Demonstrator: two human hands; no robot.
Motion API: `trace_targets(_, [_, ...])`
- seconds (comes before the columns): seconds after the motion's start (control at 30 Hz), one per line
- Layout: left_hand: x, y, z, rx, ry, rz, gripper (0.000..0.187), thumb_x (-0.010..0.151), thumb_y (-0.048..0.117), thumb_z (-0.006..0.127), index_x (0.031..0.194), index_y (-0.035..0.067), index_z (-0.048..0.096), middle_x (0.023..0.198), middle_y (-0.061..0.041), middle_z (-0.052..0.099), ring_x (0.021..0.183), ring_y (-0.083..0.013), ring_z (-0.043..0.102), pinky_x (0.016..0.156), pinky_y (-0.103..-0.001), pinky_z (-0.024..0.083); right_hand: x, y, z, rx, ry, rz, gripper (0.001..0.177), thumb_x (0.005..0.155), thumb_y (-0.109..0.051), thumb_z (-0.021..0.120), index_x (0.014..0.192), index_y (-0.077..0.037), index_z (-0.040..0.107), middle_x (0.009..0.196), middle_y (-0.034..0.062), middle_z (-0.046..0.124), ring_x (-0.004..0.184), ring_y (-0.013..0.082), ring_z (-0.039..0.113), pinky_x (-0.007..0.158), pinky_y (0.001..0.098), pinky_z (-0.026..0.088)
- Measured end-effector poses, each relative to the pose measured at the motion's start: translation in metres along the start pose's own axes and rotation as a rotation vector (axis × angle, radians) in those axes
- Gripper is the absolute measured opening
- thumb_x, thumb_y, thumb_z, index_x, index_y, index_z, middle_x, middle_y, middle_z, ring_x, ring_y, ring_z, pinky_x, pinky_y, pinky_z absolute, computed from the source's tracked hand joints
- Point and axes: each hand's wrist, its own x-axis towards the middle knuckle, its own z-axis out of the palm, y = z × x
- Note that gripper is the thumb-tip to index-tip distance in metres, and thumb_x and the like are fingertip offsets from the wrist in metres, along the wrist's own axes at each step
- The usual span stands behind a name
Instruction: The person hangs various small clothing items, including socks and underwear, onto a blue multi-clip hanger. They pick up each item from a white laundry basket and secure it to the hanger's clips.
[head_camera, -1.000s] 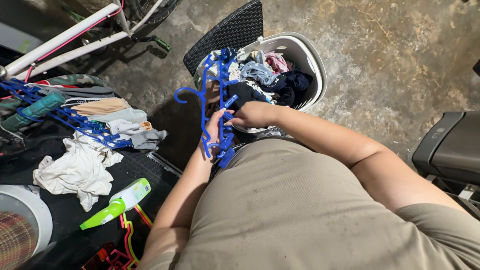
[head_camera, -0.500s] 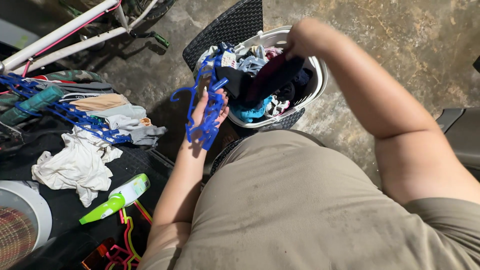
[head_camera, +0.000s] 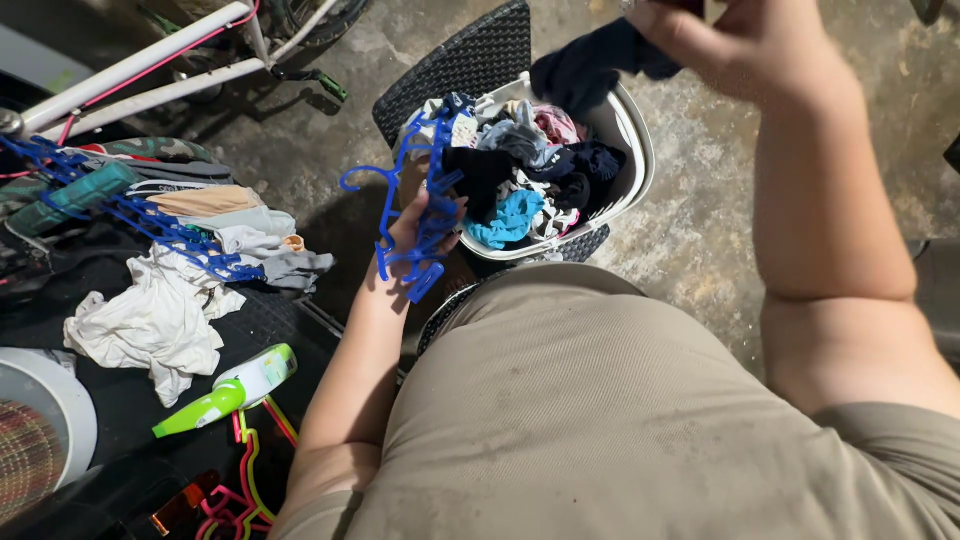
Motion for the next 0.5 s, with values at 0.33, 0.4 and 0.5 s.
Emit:
trace_targets(0.33, [0.040, -0.001, -0.019, -0.100, -0.053, 0.228, 0.046, 0.106, 0.037, 0.063, 0.134, 0.000, 0.060, 0.134, -0.018, 0.067, 0.112, -0.0187, 0.067, 0.083, -0.026, 0.052, -0.005, -0.061, 0.097, 0.064, -0.227, -0.146, 0.015, 0.103, -0.017, 0.070, 0.105, -0.003, 0.066, 0.090, 0.0169, 0.066, 0.084, 0.0350, 0.063, 0.074, 0.0412, 0.050])
trace_targets(0.4, [0.058, -0.009, -0.029, -0.181, -0.071, 0.204, 0.043, 0.105, 0.034, 0.062, 0.135, 0.002, 0.062, 0.135, -0.016, 0.067, 0.114, -0.0172, 0.065, 0.085, -0.026, 0.050, -0.006, -0.050, 0.139, 0.118, -0.446, 0.214, 0.026, 0.102, -0.030, 0.064, 0.101, -0.004, 0.068, 0.077, 0.0175, 0.066, 0.067, 0.0308, 0.061, 0.065, 0.0401, 0.050])
trace_targets(0.5, [0.076, -0.022, -0.036, -0.258, -0.073, 0.181, 0.036, 0.105, 0.029, 0.060, 0.132, 0.005, 0.063, 0.136, -0.014, 0.067, 0.114, -0.0159, 0.063, 0.087, -0.026, 0.050, -0.012, -0.028, 0.199, 0.233, -0.433, 0.340, 0.032, 0.101, -0.033, 0.064, 0.096, -0.002, 0.068, 0.073, 0.0149, 0.063, 0.064, 0.0240, 0.058, 0.064, 0.0372, 0.049])
